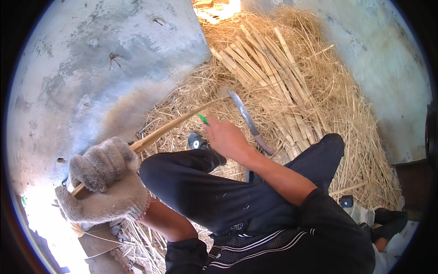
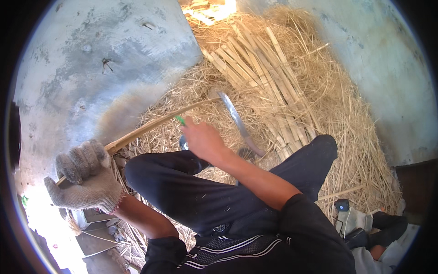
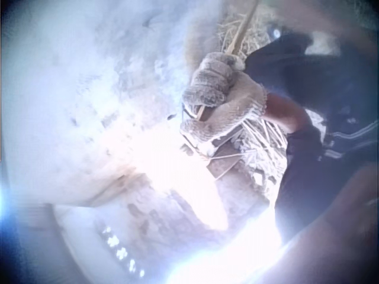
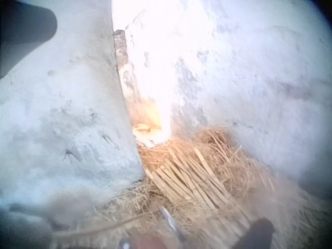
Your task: The person sits on a straw-covered floor and uses a knife to peel the outer layer off a long bamboo stick. They hold the stick with a gloved left hand and scrape downward with the knife in the right hand, repeating the motion along the length of the stick.
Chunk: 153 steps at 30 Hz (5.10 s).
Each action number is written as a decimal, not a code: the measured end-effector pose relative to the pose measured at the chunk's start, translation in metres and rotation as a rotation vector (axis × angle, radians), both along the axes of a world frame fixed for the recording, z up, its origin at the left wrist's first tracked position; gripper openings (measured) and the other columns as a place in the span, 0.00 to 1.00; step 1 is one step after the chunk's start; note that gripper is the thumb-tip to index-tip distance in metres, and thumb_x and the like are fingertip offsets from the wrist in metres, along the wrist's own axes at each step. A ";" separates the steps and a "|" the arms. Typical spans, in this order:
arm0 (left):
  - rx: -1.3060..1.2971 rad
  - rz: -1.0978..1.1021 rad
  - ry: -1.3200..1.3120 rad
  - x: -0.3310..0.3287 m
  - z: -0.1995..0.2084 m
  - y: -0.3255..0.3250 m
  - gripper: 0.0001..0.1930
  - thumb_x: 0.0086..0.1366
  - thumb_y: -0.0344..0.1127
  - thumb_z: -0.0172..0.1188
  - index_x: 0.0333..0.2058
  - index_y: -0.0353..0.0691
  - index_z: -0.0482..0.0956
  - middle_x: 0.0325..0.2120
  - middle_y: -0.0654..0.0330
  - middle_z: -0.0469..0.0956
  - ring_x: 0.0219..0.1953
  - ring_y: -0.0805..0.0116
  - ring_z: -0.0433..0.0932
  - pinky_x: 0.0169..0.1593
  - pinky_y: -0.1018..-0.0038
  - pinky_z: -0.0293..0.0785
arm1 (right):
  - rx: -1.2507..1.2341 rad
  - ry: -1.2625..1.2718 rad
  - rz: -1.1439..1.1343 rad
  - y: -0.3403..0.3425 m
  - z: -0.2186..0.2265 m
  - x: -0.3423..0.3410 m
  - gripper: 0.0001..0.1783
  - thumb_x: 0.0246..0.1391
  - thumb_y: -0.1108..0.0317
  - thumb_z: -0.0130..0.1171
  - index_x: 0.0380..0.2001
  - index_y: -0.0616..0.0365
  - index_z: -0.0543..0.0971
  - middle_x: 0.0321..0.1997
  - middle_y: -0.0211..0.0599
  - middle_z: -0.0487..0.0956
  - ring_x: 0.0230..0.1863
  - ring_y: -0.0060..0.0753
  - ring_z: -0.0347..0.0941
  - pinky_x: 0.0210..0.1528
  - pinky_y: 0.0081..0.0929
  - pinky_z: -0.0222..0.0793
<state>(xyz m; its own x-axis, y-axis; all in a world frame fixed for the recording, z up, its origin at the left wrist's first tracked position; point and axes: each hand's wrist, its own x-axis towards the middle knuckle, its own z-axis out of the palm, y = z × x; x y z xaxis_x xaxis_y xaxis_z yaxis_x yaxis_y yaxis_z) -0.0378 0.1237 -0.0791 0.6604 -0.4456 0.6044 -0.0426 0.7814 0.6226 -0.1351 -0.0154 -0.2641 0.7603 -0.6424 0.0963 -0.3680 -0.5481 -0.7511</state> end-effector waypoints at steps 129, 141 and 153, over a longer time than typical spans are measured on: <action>0.126 0.208 0.047 0.014 0.027 -0.030 0.27 0.61 0.57 0.46 0.09 0.52 0.52 0.04 0.70 0.47 0.07 0.77 0.44 0.12 0.76 0.45 | -0.147 0.162 -0.183 -0.040 -0.094 0.042 0.10 0.56 0.73 0.50 0.41 0.64 0.74 0.26 0.49 0.80 0.28 0.45 0.81 0.29 0.40 0.78; 0.136 0.279 0.008 0.010 0.032 -0.045 0.24 0.60 0.53 0.46 0.10 0.52 0.51 0.06 0.70 0.44 0.09 0.75 0.44 0.13 0.75 0.47 | -0.003 -0.011 -0.006 -0.044 -0.052 -0.018 0.16 0.58 0.68 0.51 0.47 0.66 0.72 0.31 0.59 0.78 0.32 0.52 0.79 0.29 0.44 0.76; 0.111 0.169 -0.096 0.017 0.026 -0.036 0.27 0.59 0.58 0.49 0.09 0.54 0.54 0.03 0.69 0.48 0.06 0.77 0.45 0.10 0.75 0.47 | 0.055 -0.018 -0.138 -0.035 -0.086 -0.001 0.14 0.63 0.63 0.47 0.44 0.65 0.68 0.16 0.54 0.74 0.20 0.60 0.75 0.24 0.51 0.70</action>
<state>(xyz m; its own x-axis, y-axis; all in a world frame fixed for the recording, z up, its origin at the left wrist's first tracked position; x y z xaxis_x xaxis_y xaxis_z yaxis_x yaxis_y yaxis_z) -0.0208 0.0874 -0.0527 0.6731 -0.4003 0.6219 -0.2308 0.6852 0.6908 -0.1366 -0.0508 -0.3496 0.6631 -0.7452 0.0709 -0.4226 -0.4509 -0.7862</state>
